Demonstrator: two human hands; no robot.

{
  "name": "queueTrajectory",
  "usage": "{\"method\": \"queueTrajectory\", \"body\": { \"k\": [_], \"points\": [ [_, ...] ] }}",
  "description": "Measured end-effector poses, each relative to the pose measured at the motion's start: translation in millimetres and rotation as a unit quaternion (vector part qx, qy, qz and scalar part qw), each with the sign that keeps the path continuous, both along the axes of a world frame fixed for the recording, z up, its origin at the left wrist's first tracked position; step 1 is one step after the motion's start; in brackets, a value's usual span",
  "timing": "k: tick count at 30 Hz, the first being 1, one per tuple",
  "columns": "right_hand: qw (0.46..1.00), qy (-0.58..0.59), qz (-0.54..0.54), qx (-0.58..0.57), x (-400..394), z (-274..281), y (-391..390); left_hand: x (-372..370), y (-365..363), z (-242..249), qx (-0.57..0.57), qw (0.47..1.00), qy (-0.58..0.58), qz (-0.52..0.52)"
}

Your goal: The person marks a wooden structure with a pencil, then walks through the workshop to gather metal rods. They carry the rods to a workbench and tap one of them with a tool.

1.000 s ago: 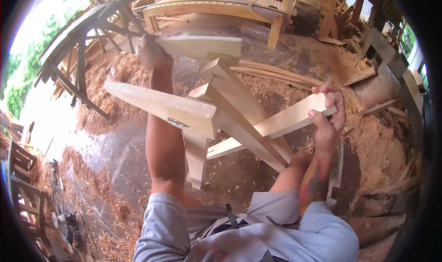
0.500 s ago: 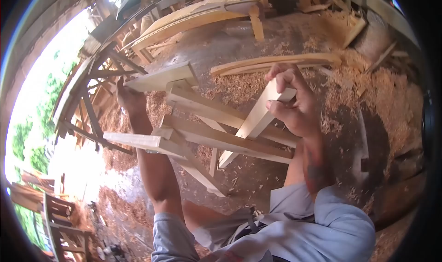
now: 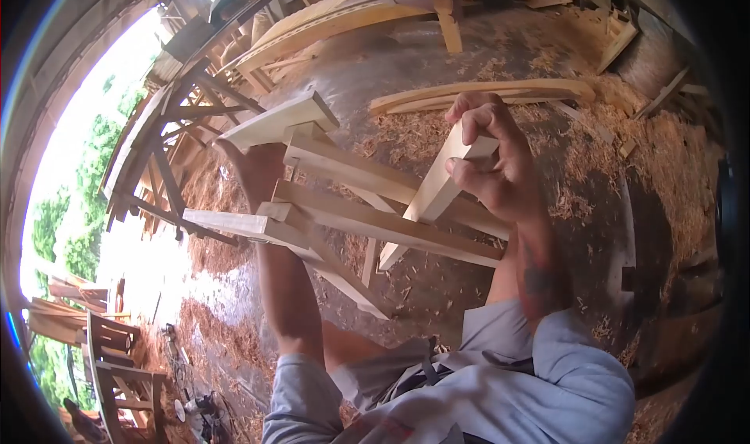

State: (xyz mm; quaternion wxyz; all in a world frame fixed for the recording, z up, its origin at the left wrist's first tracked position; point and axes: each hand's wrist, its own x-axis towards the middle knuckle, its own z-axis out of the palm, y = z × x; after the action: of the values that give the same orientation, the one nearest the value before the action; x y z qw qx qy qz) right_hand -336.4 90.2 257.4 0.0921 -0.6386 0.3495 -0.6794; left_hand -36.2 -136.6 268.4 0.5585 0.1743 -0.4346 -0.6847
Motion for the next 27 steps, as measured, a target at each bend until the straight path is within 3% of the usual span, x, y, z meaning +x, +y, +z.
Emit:
{"method": "queueTrajectory", "body": {
  "k": [3, 7, 8, 10, 13, 16, 20, 22, 27],
  "points": [
    [1.0, -0.003, 0.002, -0.005, -0.4, 0.6, -1.3, 33.3, 42.1, -67.5, -0.039, 0.99, -0.134, -0.031],
    [1.0, -0.002, 0.001, -0.008, -1.6, -0.7, -2.9, 68.1, 112.5, -182.5, -0.105, 0.937, -0.332, -0.024],
    [1.0, 0.003, 0.009, -0.012, -1.2, -2.3, -5.3, 66.8, 131.3, -207.0, -0.084, 0.94, -0.33, -0.016],
    [0.999, -0.031, 0.023, -0.016, -1.2, -7.5, -8.0, 58.9, 148.8, -234.1, 0.062, 0.975, -0.211, 0.011],
    [0.999, -0.032, 0.005, -0.016, -5.7, -7.4, -4.9, 50.4, 157.7, -234.7, 0.151, 0.972, -0.181, -0.014],
    [0.999, -0.045, -0.013, -0.012, -31.5, -13.8, -0.9, 31.5, 174.1, -222.3, 0.066, 0.981, -0.178, -0.044],
    [0.993, -0.11, -0.033, 0.004, -66.8, -11.5, 13.0, -4.2, 200.7, -210.1, 0.156, 0.961, -0.228, -0.032],
    [0.992, -0.12, -0.046, 0.018, -89.4, -10.4, 23.7, -24.0, 221.2, -218.3, 0.121, 0.939, -0.322, -0.033],
    [0.972, -0.2, -0.122, 0.017, -135.5, -7.7, 48.0, -66.9, 278.0, -201.6, 0.052, 0.928, -0.342, -0.135]
  ]
}}
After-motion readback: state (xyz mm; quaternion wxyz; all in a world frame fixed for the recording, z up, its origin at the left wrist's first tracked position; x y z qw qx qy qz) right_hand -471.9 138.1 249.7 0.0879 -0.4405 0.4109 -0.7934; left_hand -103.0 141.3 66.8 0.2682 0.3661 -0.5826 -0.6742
